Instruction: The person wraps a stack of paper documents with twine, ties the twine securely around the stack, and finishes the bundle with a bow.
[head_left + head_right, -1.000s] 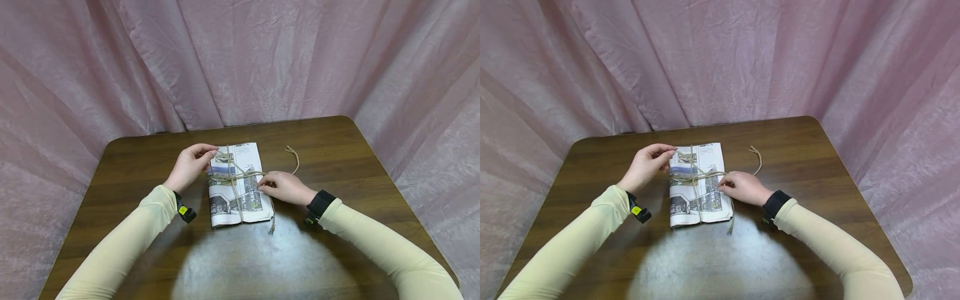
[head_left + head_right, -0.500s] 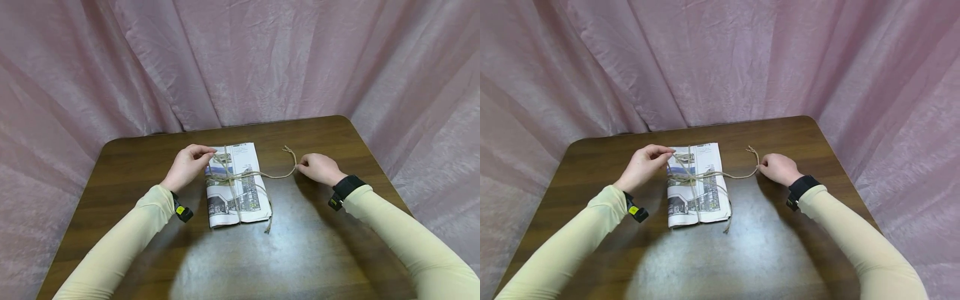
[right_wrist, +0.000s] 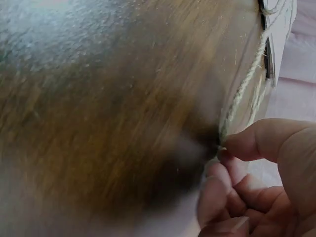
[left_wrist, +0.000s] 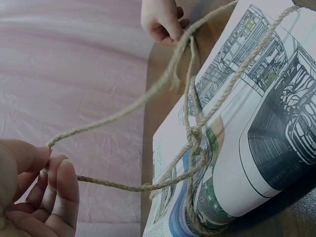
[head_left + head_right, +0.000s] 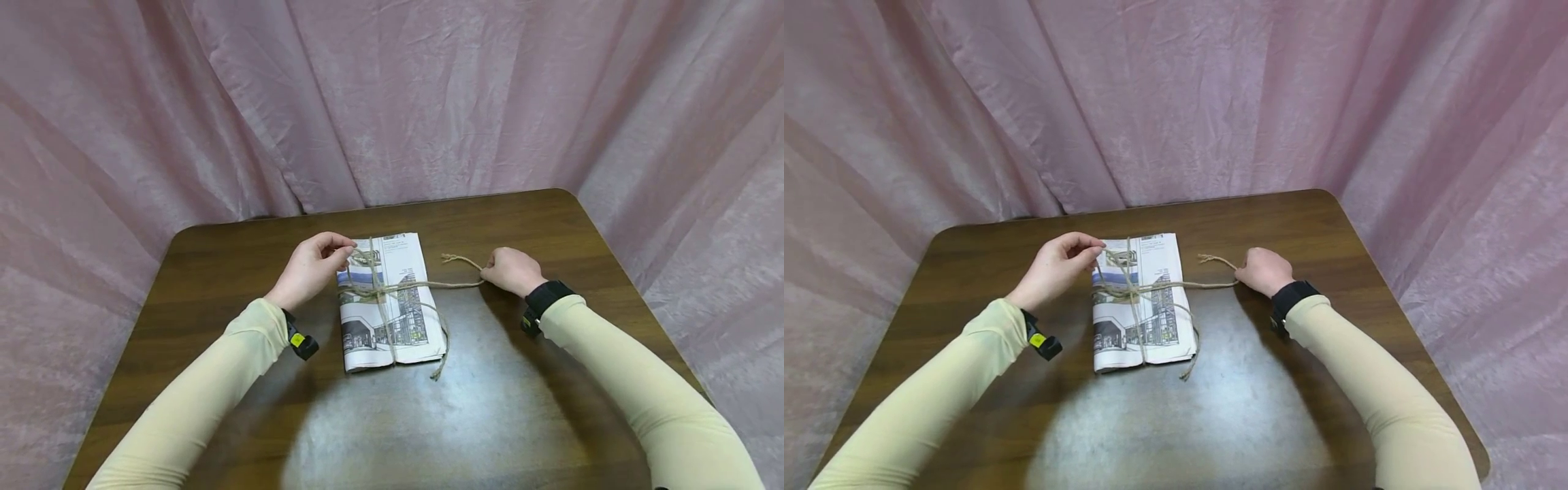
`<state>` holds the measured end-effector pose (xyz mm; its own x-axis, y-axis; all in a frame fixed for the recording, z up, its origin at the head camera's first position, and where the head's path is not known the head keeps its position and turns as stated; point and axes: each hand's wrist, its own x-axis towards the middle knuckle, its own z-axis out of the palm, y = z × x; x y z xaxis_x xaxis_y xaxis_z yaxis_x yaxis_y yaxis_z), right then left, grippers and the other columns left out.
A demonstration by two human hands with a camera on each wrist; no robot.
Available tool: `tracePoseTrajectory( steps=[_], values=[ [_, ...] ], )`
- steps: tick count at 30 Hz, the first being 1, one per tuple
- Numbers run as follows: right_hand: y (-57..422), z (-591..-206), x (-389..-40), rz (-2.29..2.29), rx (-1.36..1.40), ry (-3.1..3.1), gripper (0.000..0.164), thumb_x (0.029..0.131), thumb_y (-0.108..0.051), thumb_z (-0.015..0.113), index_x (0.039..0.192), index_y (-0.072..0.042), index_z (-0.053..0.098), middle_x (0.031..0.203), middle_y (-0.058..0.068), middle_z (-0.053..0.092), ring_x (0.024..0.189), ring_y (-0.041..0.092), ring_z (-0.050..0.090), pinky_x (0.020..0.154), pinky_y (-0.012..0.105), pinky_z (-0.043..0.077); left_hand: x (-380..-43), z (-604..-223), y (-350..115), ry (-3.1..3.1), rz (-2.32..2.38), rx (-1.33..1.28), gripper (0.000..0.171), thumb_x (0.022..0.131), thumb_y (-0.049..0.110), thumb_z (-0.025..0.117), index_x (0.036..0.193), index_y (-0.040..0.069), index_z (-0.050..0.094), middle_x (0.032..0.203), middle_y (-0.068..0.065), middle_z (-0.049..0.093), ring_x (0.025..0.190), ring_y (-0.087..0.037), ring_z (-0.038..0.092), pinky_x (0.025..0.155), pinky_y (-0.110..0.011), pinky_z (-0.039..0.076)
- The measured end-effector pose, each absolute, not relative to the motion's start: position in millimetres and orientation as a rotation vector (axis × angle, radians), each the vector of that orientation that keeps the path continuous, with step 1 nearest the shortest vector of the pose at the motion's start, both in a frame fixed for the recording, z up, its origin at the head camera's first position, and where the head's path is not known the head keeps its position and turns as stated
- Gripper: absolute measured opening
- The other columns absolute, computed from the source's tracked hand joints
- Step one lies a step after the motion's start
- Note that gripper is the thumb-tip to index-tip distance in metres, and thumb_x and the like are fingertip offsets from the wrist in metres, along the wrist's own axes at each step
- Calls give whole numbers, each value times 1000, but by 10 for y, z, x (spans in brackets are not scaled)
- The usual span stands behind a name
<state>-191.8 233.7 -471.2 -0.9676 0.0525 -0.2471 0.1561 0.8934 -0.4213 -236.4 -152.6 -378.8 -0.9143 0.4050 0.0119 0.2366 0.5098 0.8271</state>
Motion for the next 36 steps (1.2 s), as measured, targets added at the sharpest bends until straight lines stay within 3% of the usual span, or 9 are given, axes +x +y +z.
tracePoseTrajectory(
  steps=[3,6,10,14,19,22,27,32,36],
  values=[
    [2332,-4725,-1963,-697,128,2868,27,92,-23,65,68,-14,57,64,-2,48,58,18,45,51,31,31,-2372,-3784,-1532,2567,1387,562,20,103,20,63,117,8,70,103,-7,70,88,-25,69,77,-36,55],
    [2328,-4717,-2010,-718,108,2926,15,93,-22,64,85,-9,67,80,4,63,70,22,56,60,37,44,-2375,-3779,-1532,2554,1425,576,18,103,20,63,116,9,70,101,-7,70,88,-27,68,79,-40,56],
    [2325,-4672,-2064,-689,111,2924,21,93,-27,65,97,-8,73,93,7,69,80,25,62,66,43,50,-2369,-3778,-1532,2530,1438,576,19,103,20,64,117,9,70,104,-5,71,89,-26,69,82,-42,57],
    [2312,-4645,-2096,-635,137,2835,21,91,-29,68,81,-11,71,76,1,62,69,22,56,55,36,42,-2349,-3778,-1538,2521,1424,566,19,103,20,65,117,11,71,106,-4,71,89,-22,70,83,-41,58],
    [2262,-4639,-2125,-652,89,2797,26,91,-19,64,66,-13,63,62,-4,48,57,17,44,51,31,33,-2328,-3778,-1547,2504,1436,578,20,102,20,66,118,9,71,106,-5,71,89,-22,69,85,-49,57],
    [2244,-4614,-2173,-731,69,2833,20,93,-16,62,74,-8,62,65,0,53,58,18,49,55,31,36,-2320,-3780,-1552,2502,1423,593,22,102,20,65,119,8,71,105,-5,71,89,-23,69,85,-50,56],
    [2203,-4429,-2391,-1164,100,2850,12,97,-12,57,102,-1,60,86,14,70,71,26,68,64,33,52,-2297,-3777,-1563,2520,1399,605,20,102,22,65,118,12,73,105,-2,72,88,-19,69,82,-43,57],
    [1974,-4108,-2709,-1633,43,2714,18,101,-9,57,115,3,57,96,24,68,77,34,69,62,29,56,-2260,-3774,-1569,2514,1396,609,17,101,21,66,115,15,73,103,-2,72,88,-19,68,81,-43,56],
    [1617,-3855,-2935,-1854,-41,2584,18,102,-5,58,118,3,57,96,23,67,84,40,67,63,27,56,-2252,-3789,-1543,2506,1395,631,15,99,19,67,112,14,74,100,-1,72,87,-18,68,79,-40,56]
  ],
)
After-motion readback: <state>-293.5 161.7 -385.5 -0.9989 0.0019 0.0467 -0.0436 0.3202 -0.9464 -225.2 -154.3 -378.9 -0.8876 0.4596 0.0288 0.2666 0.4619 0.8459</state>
